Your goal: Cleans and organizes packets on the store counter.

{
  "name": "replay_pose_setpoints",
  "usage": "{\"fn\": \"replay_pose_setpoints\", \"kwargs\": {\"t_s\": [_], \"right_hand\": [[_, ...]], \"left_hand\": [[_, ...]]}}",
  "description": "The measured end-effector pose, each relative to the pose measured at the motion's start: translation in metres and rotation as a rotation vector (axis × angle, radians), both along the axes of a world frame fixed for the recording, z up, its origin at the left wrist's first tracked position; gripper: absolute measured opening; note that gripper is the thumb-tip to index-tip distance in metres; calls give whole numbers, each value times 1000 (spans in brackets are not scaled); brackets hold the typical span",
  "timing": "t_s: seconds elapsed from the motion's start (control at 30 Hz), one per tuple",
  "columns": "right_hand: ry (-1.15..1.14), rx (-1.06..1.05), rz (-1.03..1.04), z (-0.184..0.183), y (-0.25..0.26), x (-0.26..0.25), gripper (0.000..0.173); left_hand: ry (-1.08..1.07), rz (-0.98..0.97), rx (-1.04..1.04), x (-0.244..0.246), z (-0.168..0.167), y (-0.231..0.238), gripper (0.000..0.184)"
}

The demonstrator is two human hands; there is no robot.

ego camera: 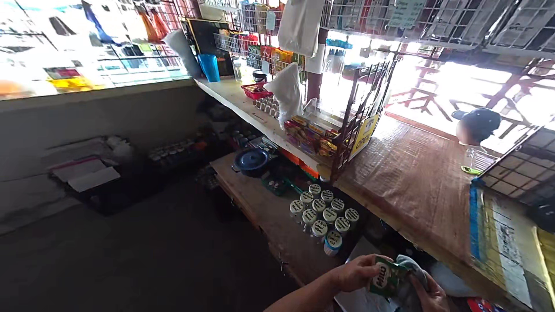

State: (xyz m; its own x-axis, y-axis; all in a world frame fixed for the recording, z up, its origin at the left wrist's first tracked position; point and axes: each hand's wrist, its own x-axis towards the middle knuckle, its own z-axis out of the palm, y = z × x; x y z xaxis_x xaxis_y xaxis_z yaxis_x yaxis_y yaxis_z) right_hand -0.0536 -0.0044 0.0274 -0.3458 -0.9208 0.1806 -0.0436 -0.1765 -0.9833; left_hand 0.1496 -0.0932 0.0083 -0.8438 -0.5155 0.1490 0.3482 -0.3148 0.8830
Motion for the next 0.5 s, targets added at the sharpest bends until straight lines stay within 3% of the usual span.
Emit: {"fn": "replay_pose_setpoints", "kwargs": {"t_s": [0.1, 0.2, 0.5], "right_hand": [[104, 62, 2, -4, -4, 13, 15], [84, 53, -52, -12, -8, 33, 21], [-235, 27, -349, -28, -3, 59, 15]], "left_hand": [[-135, 55, -62, 13, 2, -2, 41], [-227, 172, -46, 16, -5, -4, 25], [-213, 57, 176, 16, -7, -2, 28]]}}
